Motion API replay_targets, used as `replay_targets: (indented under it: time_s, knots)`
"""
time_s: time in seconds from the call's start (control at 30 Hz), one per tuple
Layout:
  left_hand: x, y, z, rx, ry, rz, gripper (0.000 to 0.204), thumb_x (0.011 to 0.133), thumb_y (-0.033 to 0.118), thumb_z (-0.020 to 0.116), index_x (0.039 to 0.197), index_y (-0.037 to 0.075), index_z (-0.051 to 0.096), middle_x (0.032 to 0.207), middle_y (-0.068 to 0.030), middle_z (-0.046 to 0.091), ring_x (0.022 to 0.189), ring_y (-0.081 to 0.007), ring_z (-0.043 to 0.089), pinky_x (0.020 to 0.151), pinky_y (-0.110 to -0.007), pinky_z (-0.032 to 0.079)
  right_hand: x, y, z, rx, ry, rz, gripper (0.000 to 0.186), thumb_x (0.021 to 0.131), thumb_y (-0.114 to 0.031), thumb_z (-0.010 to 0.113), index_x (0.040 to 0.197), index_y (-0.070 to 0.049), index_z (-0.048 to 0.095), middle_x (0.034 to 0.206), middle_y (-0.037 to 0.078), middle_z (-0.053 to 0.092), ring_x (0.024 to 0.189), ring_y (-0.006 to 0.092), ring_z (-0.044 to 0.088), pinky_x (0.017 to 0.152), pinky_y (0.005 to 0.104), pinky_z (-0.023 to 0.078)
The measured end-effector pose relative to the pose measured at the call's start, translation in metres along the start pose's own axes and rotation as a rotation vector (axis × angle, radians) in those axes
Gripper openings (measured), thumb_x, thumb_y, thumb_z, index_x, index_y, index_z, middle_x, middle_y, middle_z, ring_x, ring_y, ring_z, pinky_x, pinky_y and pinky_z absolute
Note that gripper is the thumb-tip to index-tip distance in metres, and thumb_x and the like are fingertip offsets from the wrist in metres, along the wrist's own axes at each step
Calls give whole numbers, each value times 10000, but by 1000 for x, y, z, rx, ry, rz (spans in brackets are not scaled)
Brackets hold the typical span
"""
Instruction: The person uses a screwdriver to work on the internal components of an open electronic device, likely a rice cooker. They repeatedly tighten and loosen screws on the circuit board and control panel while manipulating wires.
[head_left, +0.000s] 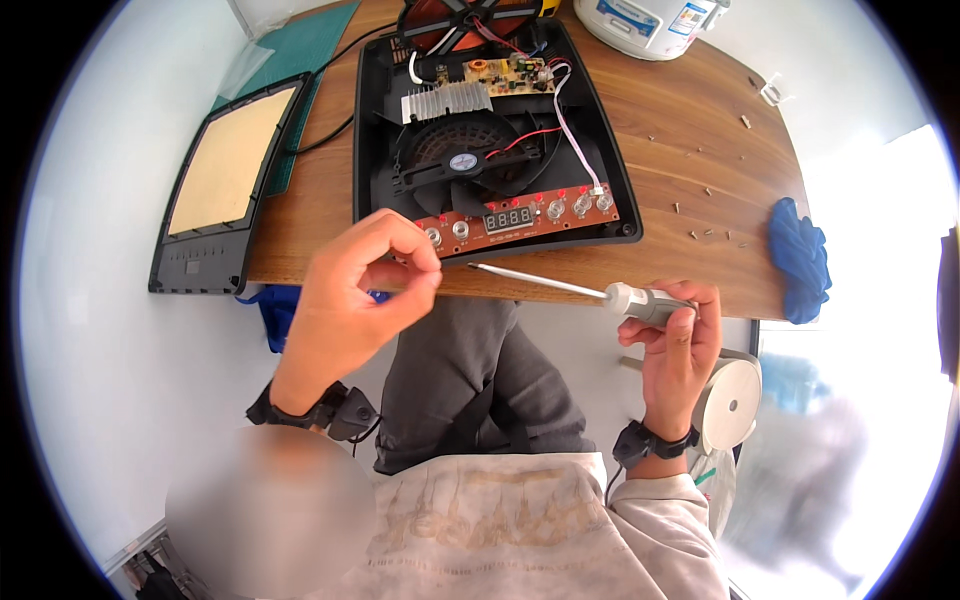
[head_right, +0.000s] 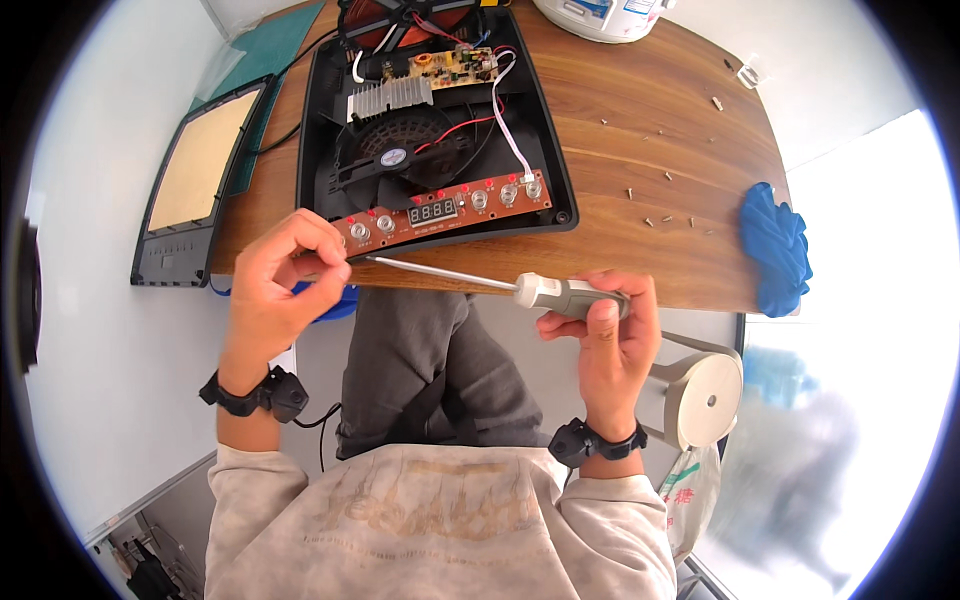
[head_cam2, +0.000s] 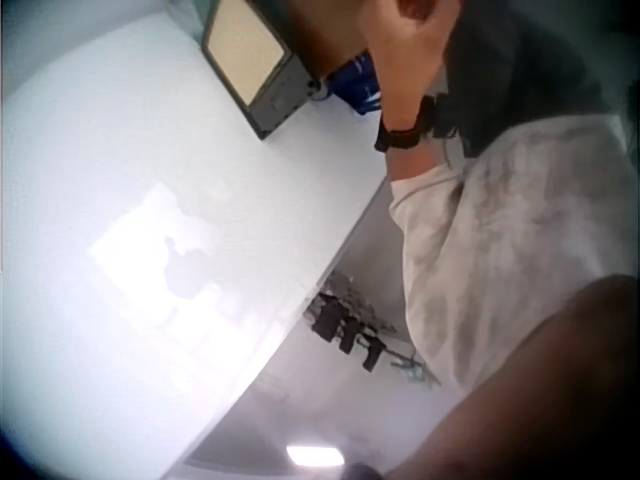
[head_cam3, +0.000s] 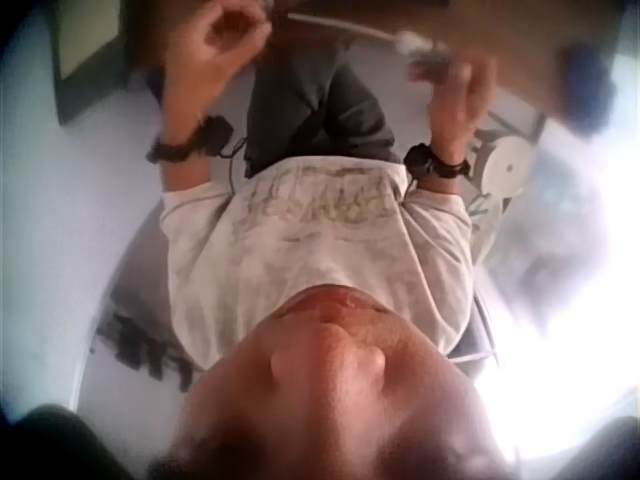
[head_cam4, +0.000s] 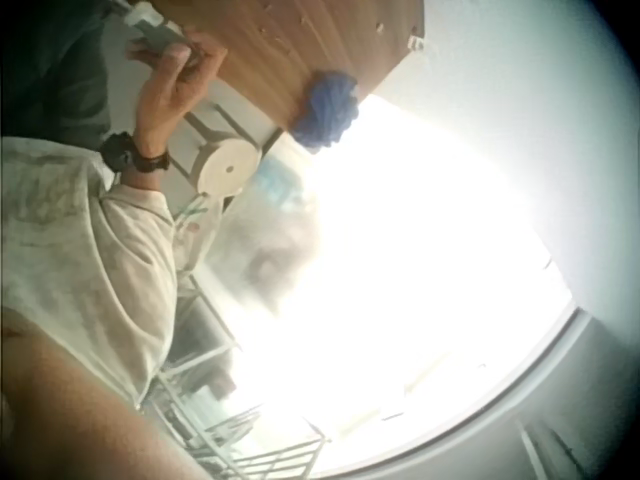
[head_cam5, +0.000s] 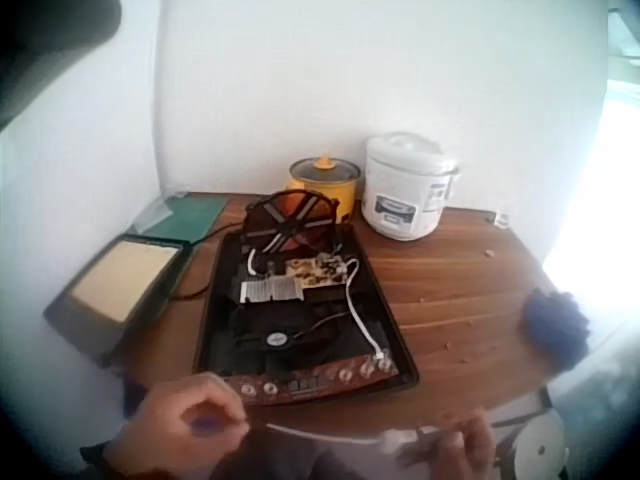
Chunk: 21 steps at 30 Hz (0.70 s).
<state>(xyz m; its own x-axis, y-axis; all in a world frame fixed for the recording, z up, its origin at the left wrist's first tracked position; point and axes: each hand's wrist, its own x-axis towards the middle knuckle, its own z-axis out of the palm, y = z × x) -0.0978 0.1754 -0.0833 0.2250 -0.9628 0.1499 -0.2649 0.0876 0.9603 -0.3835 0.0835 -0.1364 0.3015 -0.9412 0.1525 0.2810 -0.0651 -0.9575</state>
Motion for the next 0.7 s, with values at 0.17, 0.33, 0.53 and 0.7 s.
replay_targets:
  time_s: [0.17,0.33,0.53,0.7]
  knots:
    - [30,28,-20,185,-36,-42,97,879,-41,668,928,-3,594,912,-38,627,833,-84,621,751,-232,527,36,-19,-15,-87,87,-148,342,1038,-316,558,1125,10,498,1028,148,619,730,241,701,637,346,606]
    - [105,45,-22,292,-193,-65,148,900,86,721,961,29,599,835,2,647,763,-68,620,717,-223,509,106,-58,-14,-198,178,-387,295,1066,-272,510,1144,11,533,942,127,651,743,193,671,682,308,551]
    - [207,-1,-5,465,-378,192,167,894,94,710,983,23,588,850,-67,692,793,-135,684,745,-261,537,205,-61,1,-165,251,-438,270,1048,-231,550,1110,31,544,920,135,661,769,227,709,713,336,596]
    - [257,-37,20,500,-473,268,138,878,39,676,981,14,587,877,-99,707,854,-203,710,782,-305,557,227,-37,-5,-155,309,-344,263,1045,-239,558,1106,16,555,938,124,655,771,220,711,702,331,596]
